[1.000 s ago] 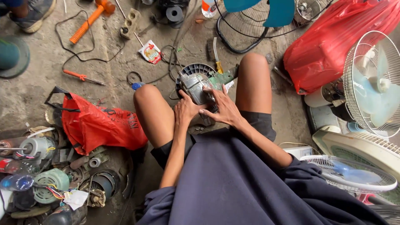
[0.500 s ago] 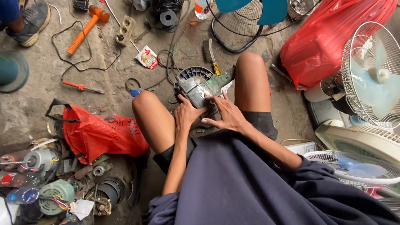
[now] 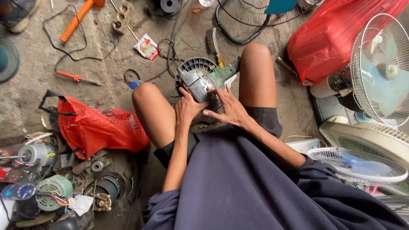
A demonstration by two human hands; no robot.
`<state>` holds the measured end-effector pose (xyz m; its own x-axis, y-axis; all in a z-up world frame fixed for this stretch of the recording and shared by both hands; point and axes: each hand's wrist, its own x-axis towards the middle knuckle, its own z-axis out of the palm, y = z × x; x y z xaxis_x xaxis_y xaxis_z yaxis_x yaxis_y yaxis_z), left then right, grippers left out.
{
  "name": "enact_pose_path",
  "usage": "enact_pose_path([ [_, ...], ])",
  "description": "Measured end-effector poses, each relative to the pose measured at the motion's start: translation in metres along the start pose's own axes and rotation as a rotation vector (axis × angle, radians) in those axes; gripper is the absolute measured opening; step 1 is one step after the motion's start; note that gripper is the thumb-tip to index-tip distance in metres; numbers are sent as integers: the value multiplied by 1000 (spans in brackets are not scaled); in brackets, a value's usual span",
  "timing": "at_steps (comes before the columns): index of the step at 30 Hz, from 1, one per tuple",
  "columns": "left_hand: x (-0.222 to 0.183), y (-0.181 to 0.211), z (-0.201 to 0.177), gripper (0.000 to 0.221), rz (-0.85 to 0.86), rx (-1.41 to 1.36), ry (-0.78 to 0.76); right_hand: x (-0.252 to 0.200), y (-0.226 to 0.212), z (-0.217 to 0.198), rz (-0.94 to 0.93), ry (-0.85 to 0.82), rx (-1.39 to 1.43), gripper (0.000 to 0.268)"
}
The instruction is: Inspecting and disassembling an electric motor on a workshop floor
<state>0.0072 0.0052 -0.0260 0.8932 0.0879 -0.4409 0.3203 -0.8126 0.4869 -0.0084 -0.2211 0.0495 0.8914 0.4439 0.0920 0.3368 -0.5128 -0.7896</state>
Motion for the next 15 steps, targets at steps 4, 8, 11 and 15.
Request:
enact_pose_path([
  [4,5,-7,5,164,-24,-12,-23,5,-4,-2,47,-46,48,87],
  [8,9,-14,16,157,-16,16,-19,-1,-6,0,4,-27,6,82],
  [11,-17,7,-4,164,-14,-28,-12,-17,-7,-11,48,-51,49,79],
  [15,7,-17,25,164,5,-10,8,0,0,5,35,-31,-8,103],
])
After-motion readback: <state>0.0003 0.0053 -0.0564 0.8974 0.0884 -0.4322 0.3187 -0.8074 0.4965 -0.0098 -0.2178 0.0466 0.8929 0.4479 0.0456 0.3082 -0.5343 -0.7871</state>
